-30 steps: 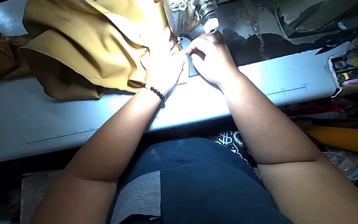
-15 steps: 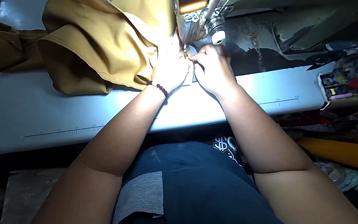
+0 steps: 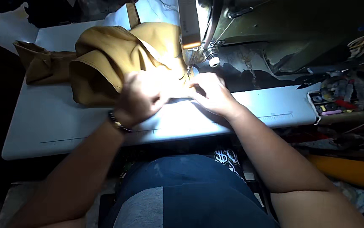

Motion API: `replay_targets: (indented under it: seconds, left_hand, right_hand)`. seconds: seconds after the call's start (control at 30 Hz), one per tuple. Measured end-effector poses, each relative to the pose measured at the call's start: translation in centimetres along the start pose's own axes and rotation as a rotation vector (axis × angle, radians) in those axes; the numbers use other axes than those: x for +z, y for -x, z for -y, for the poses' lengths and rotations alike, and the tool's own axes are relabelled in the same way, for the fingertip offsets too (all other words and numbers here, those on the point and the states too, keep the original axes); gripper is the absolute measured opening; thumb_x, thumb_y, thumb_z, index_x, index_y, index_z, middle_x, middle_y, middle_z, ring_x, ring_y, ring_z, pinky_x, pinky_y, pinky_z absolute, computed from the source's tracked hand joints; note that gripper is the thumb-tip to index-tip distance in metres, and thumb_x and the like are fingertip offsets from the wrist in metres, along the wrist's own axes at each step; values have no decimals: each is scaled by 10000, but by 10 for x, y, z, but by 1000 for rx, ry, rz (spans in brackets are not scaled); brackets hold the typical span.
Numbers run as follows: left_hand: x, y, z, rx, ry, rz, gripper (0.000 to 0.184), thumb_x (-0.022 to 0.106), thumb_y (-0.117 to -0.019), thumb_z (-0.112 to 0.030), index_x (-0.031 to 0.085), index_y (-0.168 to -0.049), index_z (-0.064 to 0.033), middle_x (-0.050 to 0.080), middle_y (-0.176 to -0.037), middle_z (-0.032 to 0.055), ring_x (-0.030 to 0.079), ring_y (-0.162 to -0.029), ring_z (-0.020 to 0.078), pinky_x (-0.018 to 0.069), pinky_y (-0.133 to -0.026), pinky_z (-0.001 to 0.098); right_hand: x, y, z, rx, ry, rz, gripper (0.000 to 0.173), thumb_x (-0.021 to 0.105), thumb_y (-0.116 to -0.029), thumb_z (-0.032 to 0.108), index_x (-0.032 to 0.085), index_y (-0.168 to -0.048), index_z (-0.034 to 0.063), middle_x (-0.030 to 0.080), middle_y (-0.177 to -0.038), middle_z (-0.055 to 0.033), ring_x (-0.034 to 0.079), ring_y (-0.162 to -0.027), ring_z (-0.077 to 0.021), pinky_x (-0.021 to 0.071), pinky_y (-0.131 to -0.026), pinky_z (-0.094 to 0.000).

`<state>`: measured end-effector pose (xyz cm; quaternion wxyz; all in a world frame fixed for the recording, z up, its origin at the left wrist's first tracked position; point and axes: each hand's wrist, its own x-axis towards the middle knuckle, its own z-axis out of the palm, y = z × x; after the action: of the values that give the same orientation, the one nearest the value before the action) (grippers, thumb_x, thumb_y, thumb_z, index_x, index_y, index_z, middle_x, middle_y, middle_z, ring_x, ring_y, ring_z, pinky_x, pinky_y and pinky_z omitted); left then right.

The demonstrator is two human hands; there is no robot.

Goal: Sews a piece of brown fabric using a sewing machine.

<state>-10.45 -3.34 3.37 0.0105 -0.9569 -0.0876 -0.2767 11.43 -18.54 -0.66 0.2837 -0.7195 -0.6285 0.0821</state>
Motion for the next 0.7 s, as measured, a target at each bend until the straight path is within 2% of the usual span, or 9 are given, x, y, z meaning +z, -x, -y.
replay_targets:
  seconds: [0.07, 0.13, 0.2, 0.27, 0.33, 0.4, 0.57, 0.63, 0.7]
  left_hand:
    - [-23, 23, 38, -132, -57, 223, 553, 691, -877, -547, 695, -1078, -32, 666, -1173, 248, 586, -1197, 487, 371, -1005, 710]
    - [-34, 43, 66, -270, -87, 481, 586, 806, -853, -449, 664, -1272, -66, 618, -1294, 247, 525, -1265, 515, 271, -1035, 793]
    - [-42, 58, 72, -238, -167, 527, 272, 747, -937, -249, 722, -1158, -92, 702, -1089, 186, 651, -1067, 443, 362, -954, 755]
    - [-55, 73, 62, -164, -193, 457, 113, 677, -969, -109, 752, -1048, -79, 713, -991, 157, 676, -969, 394, 391, -925, 708]
    - [-70, 85, 53, -109, -210, 327, 164, 616, -956, -17, 753, -1030, -65, 727, -1026, 164, 687, -1013, 396, 396, -920, 704]
    - [-82, 92, 47, -102, -221, 261, 263, 559, -928, 42, 750, -1076, -61, 721, -1096, 181, 684, -1068, 400, 405, -918, 687]
    - [-108, 99, 31, -85, -141, 119, 315, 485, -958, 45, 725, -1157, 5, 684, -1125, 264, 700, -975, 442, 580, -773, 561]
    - [-118, 105, 30, -76, -101, 69, 284, 492, -984, 9, 731, -1137, 22, 672, -1169, 267, 681, -1060, 424, 575, -876, 516]
    - [-116, 116, 46, -99, -72, 73, 232, 515, -977, 16, 731, -1044, 65, 667, -1175, 283, 647, -1162, 434, 532, -995, 518]
  right_hand:
    - [2, -6, 13, -71, 96, 121, 495, 611, -959, 512, 691, -1214, 95, 662, -1222, -140, 553, -1249, -356, 384, -998, -606]
    - [2, -20, 27, -117, 306, 212, 573, 613, -925, 613, 678, -1125, 80, 658, -1074, -159, 590, -1108, -381, 406, -868, -582]
    - [-4, -35, 36, -123, 457, 285, 595, 619, -914, 642, 694, -1080, 75, 673, -1039, -160, 611, -1058, -367, 411, -857, -564]
    - [-11, -40, 40, -93, 539, 350, 609, 643, -916, 625, 702, -1118, 54, 661, -1139, -176, 610, -1115, -378, 424, -922, -590]
    - [-19, -40, 45, -12, 523, 375, 594, 706, -901, 575, 692, -1148, 36, 631, -1223, -199, 612, -1139, -401, 430, -975, -626]
    - [-24, -37, 48, 48, 501, 342, 537, 747, -878, 541, 703, -1081, 46, 638, -1165, -180, 645, -1039, -376, 478, -878, -588]
    - [-22, -23, 47, 23, 350, 287, 511, 770, -857, 521, 721, -1012, 36, 653, -1115, -204, 616, -1087, -383, 468, -865, -570]
    - [-10, -8, 38, -95, 211, 174, 518, 748, -843, 549, 746, -964, 46, 635, -1112, -197, 571, -1104, -395, 440, -856, -570]
    - [14, 15, 33, -142, 99, -14, 484, 673, -882, 566, 771, -931, 95, 656, -1169, -180, 577, -1173, -387, 452, -959, -605]
